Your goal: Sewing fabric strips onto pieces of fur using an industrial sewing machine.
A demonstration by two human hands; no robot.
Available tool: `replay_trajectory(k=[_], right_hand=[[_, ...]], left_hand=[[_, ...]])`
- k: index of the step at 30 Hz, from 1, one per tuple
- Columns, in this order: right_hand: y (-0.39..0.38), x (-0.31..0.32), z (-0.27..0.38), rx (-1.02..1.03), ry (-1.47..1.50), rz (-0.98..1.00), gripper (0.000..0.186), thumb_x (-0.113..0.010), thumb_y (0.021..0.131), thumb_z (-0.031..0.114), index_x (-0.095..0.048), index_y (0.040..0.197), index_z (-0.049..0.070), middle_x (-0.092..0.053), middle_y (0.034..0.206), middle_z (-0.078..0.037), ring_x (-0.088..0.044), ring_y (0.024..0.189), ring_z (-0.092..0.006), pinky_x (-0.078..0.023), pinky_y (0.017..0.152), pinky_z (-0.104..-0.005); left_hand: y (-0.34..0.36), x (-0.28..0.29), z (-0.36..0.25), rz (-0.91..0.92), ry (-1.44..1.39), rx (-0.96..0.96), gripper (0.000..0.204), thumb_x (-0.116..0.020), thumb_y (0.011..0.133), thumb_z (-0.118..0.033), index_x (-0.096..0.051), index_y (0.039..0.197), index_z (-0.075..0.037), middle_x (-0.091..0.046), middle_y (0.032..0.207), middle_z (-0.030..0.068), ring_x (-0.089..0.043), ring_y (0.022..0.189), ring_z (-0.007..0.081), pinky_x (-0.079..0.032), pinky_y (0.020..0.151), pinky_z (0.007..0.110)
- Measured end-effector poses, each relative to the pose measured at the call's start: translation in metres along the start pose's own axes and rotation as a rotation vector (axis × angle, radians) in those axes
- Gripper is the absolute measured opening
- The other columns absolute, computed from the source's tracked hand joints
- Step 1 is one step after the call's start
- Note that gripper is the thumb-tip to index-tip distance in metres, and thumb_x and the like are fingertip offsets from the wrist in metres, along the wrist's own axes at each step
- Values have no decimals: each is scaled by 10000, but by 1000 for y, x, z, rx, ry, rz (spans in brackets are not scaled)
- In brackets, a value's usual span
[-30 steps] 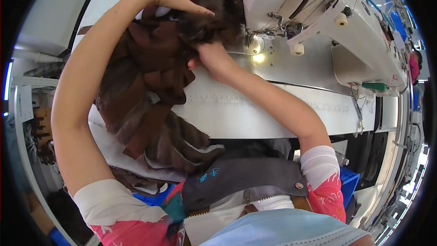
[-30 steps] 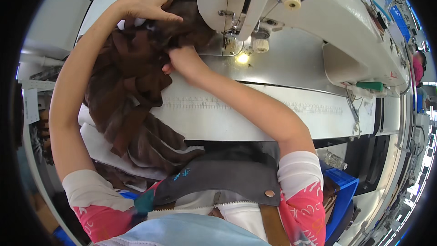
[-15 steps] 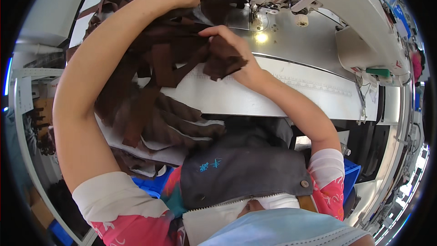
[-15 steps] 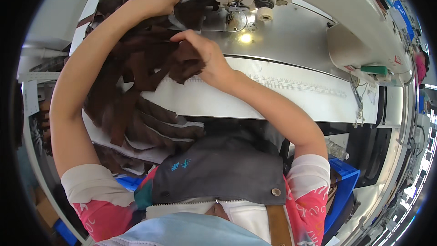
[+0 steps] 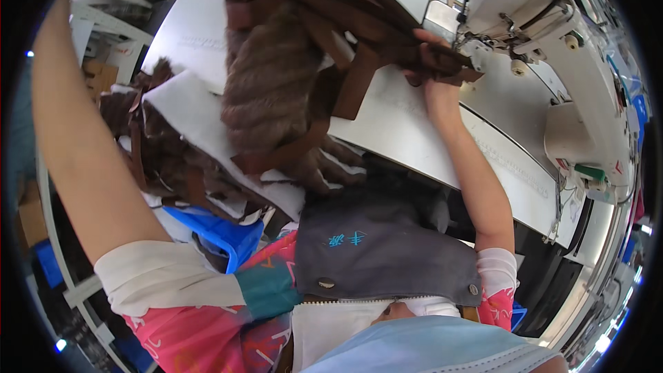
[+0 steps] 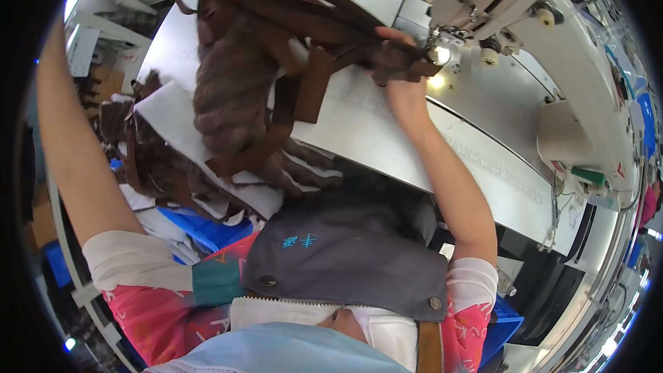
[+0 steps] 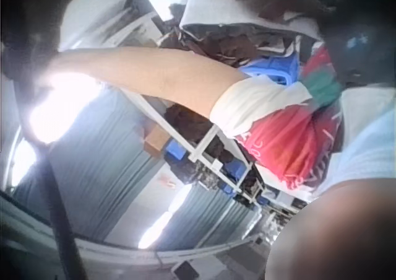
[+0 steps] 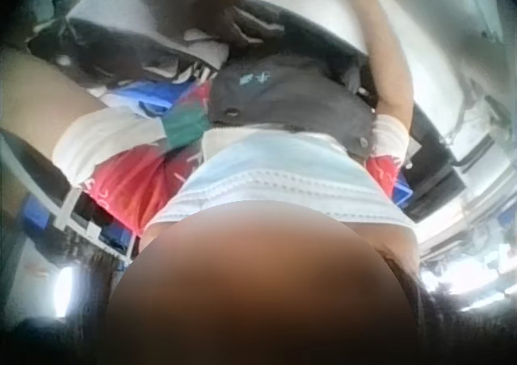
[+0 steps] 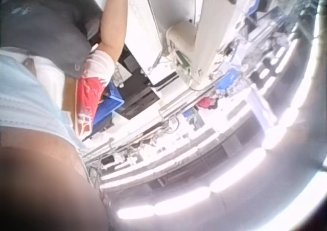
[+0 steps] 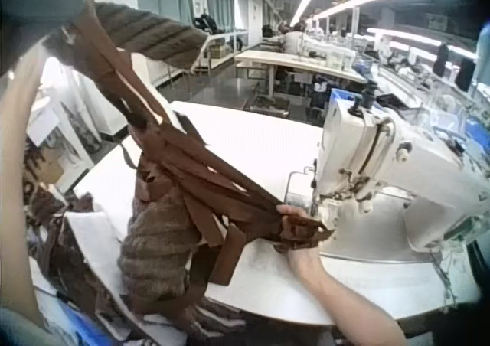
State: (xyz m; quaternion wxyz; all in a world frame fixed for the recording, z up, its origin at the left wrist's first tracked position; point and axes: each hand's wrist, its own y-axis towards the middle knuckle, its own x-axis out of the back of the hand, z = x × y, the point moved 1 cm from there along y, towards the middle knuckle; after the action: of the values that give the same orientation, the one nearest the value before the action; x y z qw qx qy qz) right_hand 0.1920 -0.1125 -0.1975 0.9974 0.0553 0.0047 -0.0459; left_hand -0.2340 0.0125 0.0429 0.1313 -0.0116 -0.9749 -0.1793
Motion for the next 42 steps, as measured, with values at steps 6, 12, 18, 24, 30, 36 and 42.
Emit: replay_trajectory(k=[6,12,18,24,30,36,42], right_hand=[[9,-8,1,25,30,-119,298,-452,980,109,-531,1254,23,-567,1114,-111,-612,760,-166,-555,630,-262],[9,-4,2,-5,65,-116,292,-504,966,134,-559,1237,41,-581,1077,-84,-643,744,-185,-535,681,-253],[9,-8,5,124,16,12,247,-420,965,67,-574,1137,-20,-620,1018,-125,-659,785,-208,-553,710,-277],[18,2,-11,51,-64,-11,237,-538,953,207,-604,1123,54,-619,1032,-80,-598,870,-187,-493,768,-303],[24,5,-22,216,-160,-93,254,-494,979,260,-604,1061,46,-591,996,-39,-536,895,-124,-458,767,-277],[4,-4,-5,146,-296,-63,325,-460,990,314,-602,1064,32,-577,958,-32,-513,855,-105,-446,724,-265],[12,12,-21,478,-287,-38,327,-492,976,327,-613,1055,33,-588,965,-39,-509,855,-115,-446,733,-277]], left_hand=[[-151,41,-4,-29,506,96,303,-592,739,-143,-597,1001,9,-588,1050,216,-541,997,386,-435,853,490],[-255,52,27,32,1001,181,327,-580,676,-40,-594,994,33,-609,1003,242,-579,953,402,-476,820,469],[-360,30,136,198,1324,124,420,-599,607,28,-567,1024,63,-600,1021,281,-582,971,426,-476,863,451],[-313,-4,45,569,887,187,797,-790,497,-138,-485,1211,46,-484,1292,218,-407,1258,384,-353,1024,400],[-352,-139,50,687,1339,-667,718,-578,753,-105,-349,1425,-216,-303,1506,33,-272,1386,209,-302,1026,455],[-313,-196,79,964,1536,-799,844,-555,792,-129,-118,1504,-254,-346,1461,49,-253,1388,219,-266,1066,422],[-290,-195,79,982,1614,-843,460,-587,741,-157,-551,1192,-71,-570,1035,85,-471,1109,229,-270,1074,412]])
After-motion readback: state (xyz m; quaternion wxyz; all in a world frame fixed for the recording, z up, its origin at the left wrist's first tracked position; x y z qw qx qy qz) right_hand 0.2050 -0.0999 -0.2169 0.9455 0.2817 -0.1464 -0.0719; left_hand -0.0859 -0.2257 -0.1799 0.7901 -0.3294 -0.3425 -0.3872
